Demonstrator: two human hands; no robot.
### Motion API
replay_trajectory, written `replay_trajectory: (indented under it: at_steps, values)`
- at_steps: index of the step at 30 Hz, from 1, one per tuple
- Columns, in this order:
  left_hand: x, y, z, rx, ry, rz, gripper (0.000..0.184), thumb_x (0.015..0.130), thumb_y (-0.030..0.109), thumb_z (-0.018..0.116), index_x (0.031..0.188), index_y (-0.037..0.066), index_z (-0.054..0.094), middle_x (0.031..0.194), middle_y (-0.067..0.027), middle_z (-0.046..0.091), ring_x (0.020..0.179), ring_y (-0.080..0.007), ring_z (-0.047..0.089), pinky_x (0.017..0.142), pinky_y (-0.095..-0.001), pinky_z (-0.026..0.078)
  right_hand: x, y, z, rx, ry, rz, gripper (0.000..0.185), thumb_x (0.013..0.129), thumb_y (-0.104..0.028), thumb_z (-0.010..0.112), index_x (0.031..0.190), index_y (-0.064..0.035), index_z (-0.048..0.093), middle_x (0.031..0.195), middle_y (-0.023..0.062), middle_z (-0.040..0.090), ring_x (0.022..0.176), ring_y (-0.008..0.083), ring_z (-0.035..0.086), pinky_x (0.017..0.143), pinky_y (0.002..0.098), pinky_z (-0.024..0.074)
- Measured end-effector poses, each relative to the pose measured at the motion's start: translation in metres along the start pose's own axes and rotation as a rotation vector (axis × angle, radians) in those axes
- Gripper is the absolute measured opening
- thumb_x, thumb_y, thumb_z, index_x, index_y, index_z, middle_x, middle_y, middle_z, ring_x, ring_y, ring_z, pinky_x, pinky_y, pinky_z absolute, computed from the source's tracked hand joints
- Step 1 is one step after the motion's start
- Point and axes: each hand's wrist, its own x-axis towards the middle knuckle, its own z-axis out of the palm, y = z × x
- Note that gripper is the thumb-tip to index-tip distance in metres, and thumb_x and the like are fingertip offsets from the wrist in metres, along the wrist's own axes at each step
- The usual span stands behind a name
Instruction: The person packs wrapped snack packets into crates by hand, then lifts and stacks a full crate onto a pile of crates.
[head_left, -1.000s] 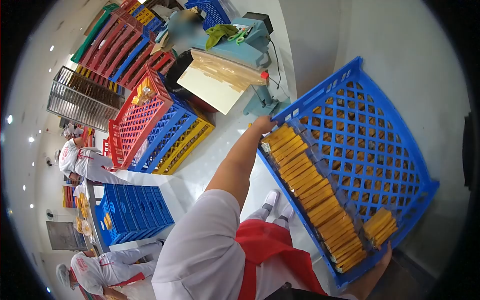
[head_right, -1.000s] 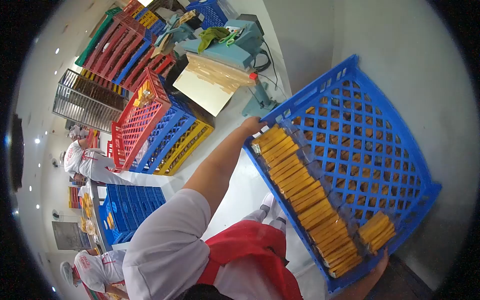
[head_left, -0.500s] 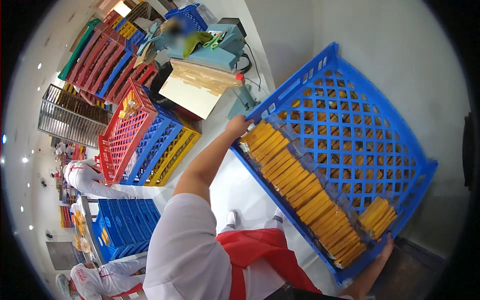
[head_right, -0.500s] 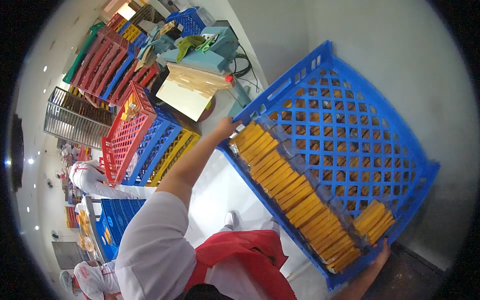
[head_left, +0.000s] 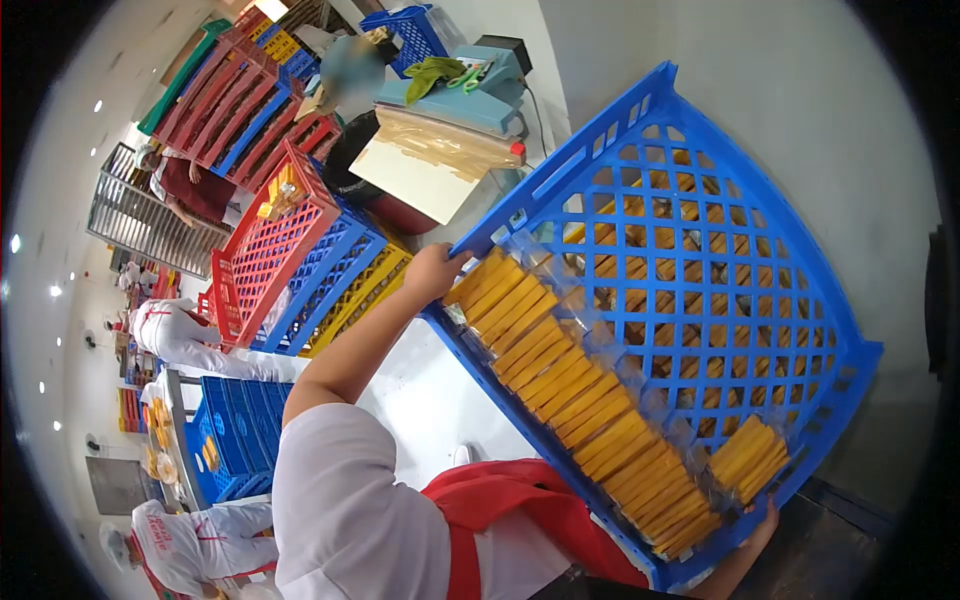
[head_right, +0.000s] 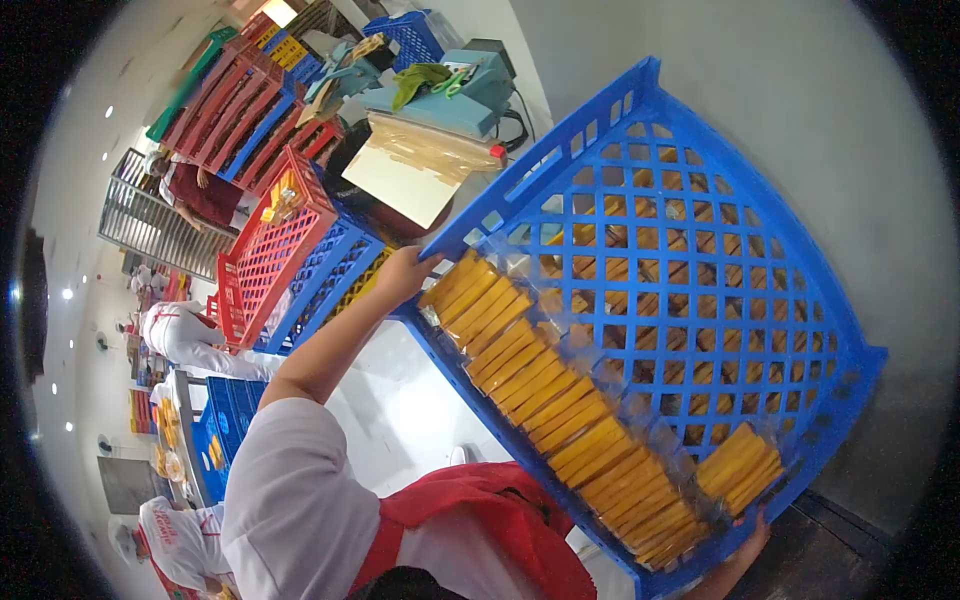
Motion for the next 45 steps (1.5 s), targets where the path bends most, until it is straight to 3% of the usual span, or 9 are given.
replay_trajectory:
  at_steps: [2, 12, 15, 17, 20, 28, 38, 45]
  values:
    - [-0.012, -0.015, -0.012, -0.011, 0.032, 0.022, 0.037, 0.074, 0.040, 0.052, 0.080, 0.005, 0.062, 0.068, -0.0153, 0.059, 0.064, -0.0287, 0.058, 0.060, -0.0370, 0.044, -0.025, -0.004, 0.009, 0.043, 0.076, -0.003, 0.029, 0.077, -0.022, 0.051, 0.097, -0.0013, 0.049, 0.069, 0.0032, 0.047, 0.059, 0.0137, 0.043, 0.053, 0.0268, 0.0361]
    - [-0.072, -0.106, -0.072, -0.102, 0.142, 0.082, 0.033, 0.075, 0.033, 0.055, 0.077, 0.001, 0.061, 0.066, -0.0186, 0.057, 0.059, -0.0295, 0.056, 0.057, -0.0372, 0.042, -0.134, -0.001, 0.032, 0.067, -0.039, -0.060, 0.032, 0.075, -0.026, 0.051, 0.099, -0.0043, 0.049, 0.071, 0.0050, 0.048, 0.061, 0.0145, 0.046, 0.055, 0.0270, 0.0385]
    - [-0.099, -0.158, -0.085, -0.111, 0.166, 0.086, 0.037, 0.075, 0.038, 0.054, 0.073, 0.001, 0.060, 0.067, -0.0149, 0.059, 0.063, -0.0303, 0.057, 0.059, -0.0377, 0.044, -0.187, 0.011, 0.033, 0.129, -0.092, -0.098, 0.033, 0.072, -0.027, 0.053, 0.097, -0.0058, 0.050, 0.073, 0.0052, 0.050, 0.063, 0.0154, 0.047, 0.057, 0.0288, 0.0390]
    - [-0.114, -0.193, -0.092, -0.138, 0.175, 0.078, 0.037, 0.075, 0.038, 0.053, 0.073, 0.002, 0.060, 0.067, -0.0150, 0.059, 0.063, -0.0307, 0.057, 0.060, -0.0379, 0.043, -0.222, 0.015, 0.045, 0.031, 0.025, -0.132, 0.031, 0.079, -0.024, 0.048, 0.101, -0.0018, 0.048, 0.063, 0.0050, 0.045, 0.056, 0.0137, 0.045, 0.052, 0.0250, 0.0386]
    - [-0.147, -0.251, -0.104, -0.179, 0.185, 0.042, 0.037, 0.075, 0.038, 0.053, 0.073, 0.002, 0.060, 0.067, -0.0158, 0.058, 0.064, -0.0314, 0.056, 0.061, -0.0386, 0.043, -0.245, 0.042, 0.028, -0.035, -0.094, -0.181, 0.032, 0.079, -0.023, 0.048, 0.103, -0.0023, 0.047, 0.062, 0.0054, 0.046, 0.054, 0.0138, 0.044, 0.052, 0.0257, 0.0393]
    - [-0.245, -0.358, -0.160, -0.301, 0.186, 0.002, 0.037, 0.075, 0.039, 0.053, 0.080, 0.004, 0.061, 0.073, -0.0190, 0.058, 0.070, -0.0325, 0.057, 0.064, -0.0395, 0.043, -0.357, 0.048, 0.032, -0.058, -0.154, -0.218, 0.029, 0.079, -0.019, 0.047, 0.103, -0.0024, 0.045, 0.068, 0.0067, 0.049, 0.053, 0.0137, 0.046, 0.050, 0.0261, 0.0403]
    - [-0.317, -0.419, -0.184, -0.247, 0.169, -0.123, 0.037, 0.074, 0.038, 0.054, 0.080, 0.001, 0.060, 0.075, -0.0189, 0.059, 0.071, -0.0325, 0.057, 0.065, -0.0390, 0.043, -0.396, 0.055, 0.013, -0.132, -0.234, -0.220, 0.030, 0.078, -0.017, 0.049, 0.104, -0.0013, 0.045, 0.070, 0.0069, 0.050, 0.054, 0.0133, 0.046, 0.049, 0.0257, 0.0400]
    - [-0.354, -0.406, -0.202, -0.276, 0.152, -0.151, 0.031, 0.072, 0.032, 0.056, 0.082, 0.002, 0.059, 0.072, -0.0161, 0.059, 0.069, -0.0289, 0.058, 0.063, -0.0368, 0.043, -0.395, 0.044, 0.005, -0.179, -0.276, -0.226, 0.031, 0.078, -0.015, 0.049, 0.105, -0.0008, 0.045, 0.071, 0.0070, 0.050, 0.054, 0.0130, 0.047, 0.049, 0.0253, 0.0397]
